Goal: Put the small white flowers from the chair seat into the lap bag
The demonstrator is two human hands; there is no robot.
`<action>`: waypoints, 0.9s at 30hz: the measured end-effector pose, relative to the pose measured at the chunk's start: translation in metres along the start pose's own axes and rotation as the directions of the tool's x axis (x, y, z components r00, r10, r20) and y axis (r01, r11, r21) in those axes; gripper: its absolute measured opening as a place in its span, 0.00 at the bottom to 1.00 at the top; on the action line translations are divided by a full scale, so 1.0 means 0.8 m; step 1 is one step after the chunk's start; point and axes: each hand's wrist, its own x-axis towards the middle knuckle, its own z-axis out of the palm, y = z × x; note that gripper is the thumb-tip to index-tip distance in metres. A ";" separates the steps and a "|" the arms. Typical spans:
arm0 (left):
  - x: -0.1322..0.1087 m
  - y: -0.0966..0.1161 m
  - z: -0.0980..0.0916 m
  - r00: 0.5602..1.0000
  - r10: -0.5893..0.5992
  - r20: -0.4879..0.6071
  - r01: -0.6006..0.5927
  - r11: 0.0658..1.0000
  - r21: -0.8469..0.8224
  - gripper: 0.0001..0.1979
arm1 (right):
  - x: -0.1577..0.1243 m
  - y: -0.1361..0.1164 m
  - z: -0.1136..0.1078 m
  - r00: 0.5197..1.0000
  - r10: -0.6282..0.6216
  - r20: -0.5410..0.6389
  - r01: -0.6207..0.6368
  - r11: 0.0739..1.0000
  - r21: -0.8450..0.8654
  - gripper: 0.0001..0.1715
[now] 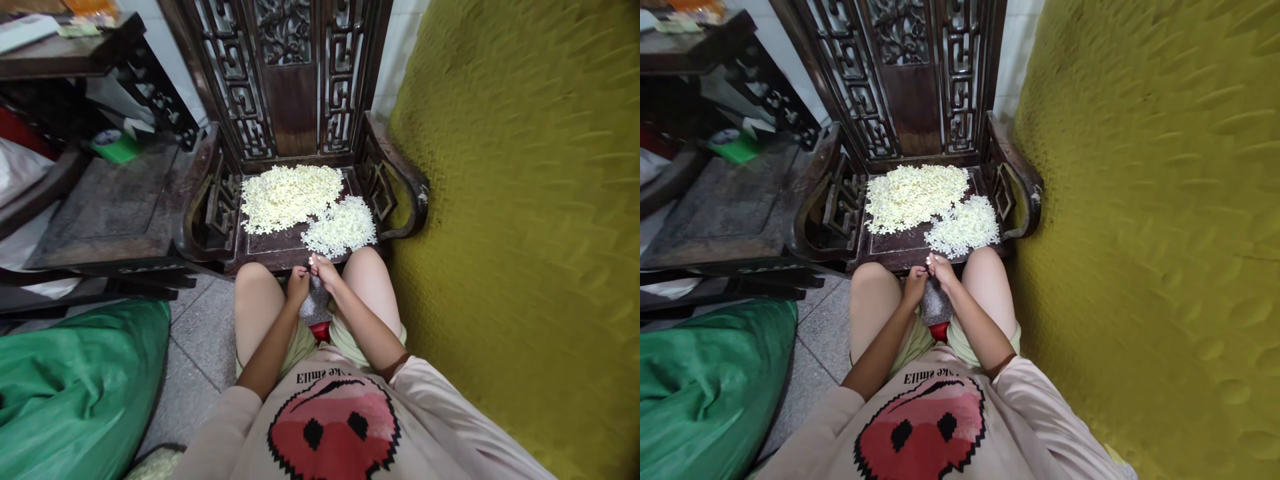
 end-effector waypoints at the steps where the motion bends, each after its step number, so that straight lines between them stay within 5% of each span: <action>1: 0.000 0.000 0.001 1.000 0.000 -0.001 0.000 1.000 0.004 0.07 | 0.001 0.000 -0.001 0.998 0.013 -0.054 -0.013 1.000 0.005 0.29; 4: 0.001 -0.002 0.003 1.000 0.001 0.000 -0.001 1.000 0.005 0.07 | 0.004 0.000 -0.004 0.994 0.088 -0.063 -0.087 0.996 0.016 0.30; 8: 0.001 -0.002 0.001 1.000 0.000 0.014 0.000 1.000 -0.031 0.06 | 0.002 -0.003 -0.003 0.966 0.202 0.159 -0.211 0.977 0.040 0.29; 11: 0.000 0.000 -0.001 1.000 0.003 -0.010 -0.004 0.999 -0.045 0.06 | -0.001 -0.004 0.000 0.972 0.106 0.207 -0.119 0.992 0.048 0.25; 16: -0.001 0.003 -0.002 0.999 0.012 -0.048 -0.014 0.999 -0.029 0.07 | -0.004 -0.004 0.003 0.999 -0.004 0.031 0.004 1.000 0.004 0.28; 22: -0.001 0.012 -0.007 0.994 0.068 -0.082 -0.084 0.972 -0.218 0.08 | -0.006 -0.004 0.002 0.944 0.222 0.244 -0.216 0.975 -0.053 0.29; 27: 0.002 0.017 -0.017 0.984 0.051 -0.171 -0.095 0.960 -0.263 0.11 | -0.006 0.004 0.003 0.967 0.081 0.243 -0.064 0.995 -0.077 0.23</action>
